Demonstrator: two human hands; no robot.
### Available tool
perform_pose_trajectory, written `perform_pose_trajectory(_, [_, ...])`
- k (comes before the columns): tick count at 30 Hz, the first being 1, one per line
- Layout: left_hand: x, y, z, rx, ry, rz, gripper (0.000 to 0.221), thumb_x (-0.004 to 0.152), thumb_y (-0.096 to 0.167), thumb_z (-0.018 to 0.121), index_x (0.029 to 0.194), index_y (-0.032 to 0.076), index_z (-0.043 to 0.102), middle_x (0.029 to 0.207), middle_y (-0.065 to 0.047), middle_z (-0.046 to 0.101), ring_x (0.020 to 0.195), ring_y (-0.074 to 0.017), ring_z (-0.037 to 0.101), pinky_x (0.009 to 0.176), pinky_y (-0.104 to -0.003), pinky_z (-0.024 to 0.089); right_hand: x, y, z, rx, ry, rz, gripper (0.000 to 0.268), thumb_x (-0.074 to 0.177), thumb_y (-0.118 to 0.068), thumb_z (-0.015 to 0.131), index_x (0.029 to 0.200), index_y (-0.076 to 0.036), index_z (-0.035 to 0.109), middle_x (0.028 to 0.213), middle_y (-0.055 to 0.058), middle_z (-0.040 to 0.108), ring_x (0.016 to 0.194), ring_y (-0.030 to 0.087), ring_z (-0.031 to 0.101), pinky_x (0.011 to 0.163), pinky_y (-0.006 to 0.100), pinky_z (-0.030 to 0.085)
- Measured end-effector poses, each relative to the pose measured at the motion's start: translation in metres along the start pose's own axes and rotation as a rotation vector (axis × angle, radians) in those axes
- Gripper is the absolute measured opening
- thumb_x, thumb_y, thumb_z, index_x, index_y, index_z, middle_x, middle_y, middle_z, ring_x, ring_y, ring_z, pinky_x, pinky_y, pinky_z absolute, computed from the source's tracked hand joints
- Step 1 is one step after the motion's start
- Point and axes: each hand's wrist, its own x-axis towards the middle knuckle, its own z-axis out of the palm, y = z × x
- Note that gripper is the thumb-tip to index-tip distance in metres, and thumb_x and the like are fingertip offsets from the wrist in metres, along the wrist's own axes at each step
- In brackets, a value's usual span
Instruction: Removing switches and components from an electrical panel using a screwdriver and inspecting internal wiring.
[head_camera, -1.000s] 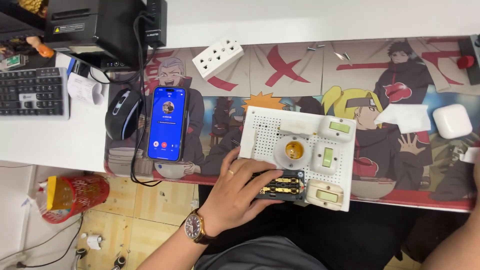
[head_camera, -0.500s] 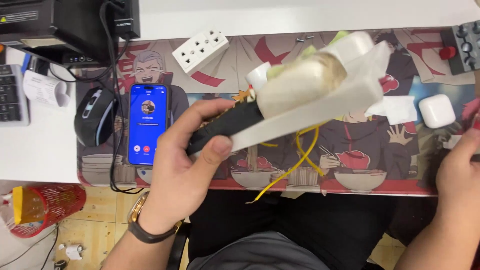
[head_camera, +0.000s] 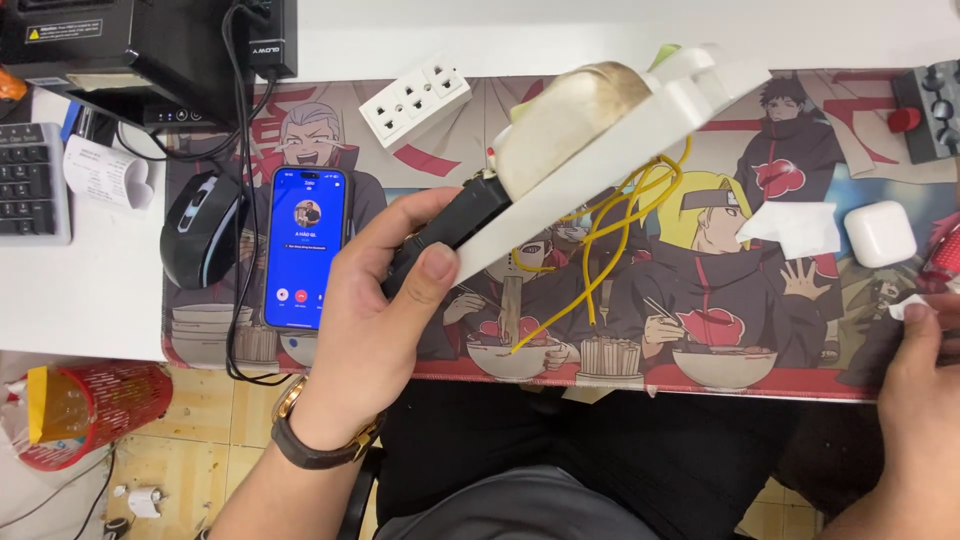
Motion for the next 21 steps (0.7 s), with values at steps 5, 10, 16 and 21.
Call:
perform_pose_trajectory(5, [-0.006,-0.021,0.018,-0.712,-0.073,-0.188,0.062,0.099,0.037,0.066,0.146,-0.004,0.058,0.13,-0.015,0.073,0.114,-0.0215,0.071,0.097,-0.034,0.059,-0.014,-0.066,-0.031,0.225,-0.017,-0.104,0.008,0.14,-0.003,0.061,0.14,0.005,0.065,0.124,0.021,0.066,0.109,0.032,0.061,0.1,0.044,0.047])
perform_pose_trajectory(10, [-0.007,-0.033,0.036,-0.725,-0.255,-0.479,0.062,0.101,0.045,0.049,0.145,0.003,0.061,0.144,-0.017,0.071,0.129,-0.0295,0.07,0.103,-0.042,0.06,-0.025,-0.093,-0.029,0.619,0.089,-0.214,0.016,0.142,-0.01,0.052,0.141,0.005,0.045,0.139,0.03,0.066,0.136,0.038,0.069,0.114,0.041,0.053])
perform_pose_trajectory(16, [0.003,-0.044,0.029,-0.177,-0.243,-0.452,0.06,0.101,0.051,0.038,0.127,0.009,0.074,0.123,-0.003,0.081,0.107,-0.0101,0.072,0.09,-0.026,0.054,-0.026,-0.144,-0.046,0.249,0.108,-0.533,0.017,0.118,0.01,0.074,0.134,0.011,0.077,0.145,0.03,0.072,0.137,0.046,0.067,0.122,0.053,0.051])
perform_pose_trajectory(21, [0.005,-0.023,0.004,0.331,-0.257,-0.369,0.05,0.103,0.05,0.041,0.12,0.02,0.077,0.103,0.008,0.084,0.08,-0.0081,0.064,0.071,-0.029,0.045,-0.026,-0.15,-0.048,0.269,0.097,-0.532,0.027,0.115,0.01,0.074,0.142,0.015,0.076,0.156,0.034,0.06,0.14,0.049,0.063,0.12,0.057,0.052])
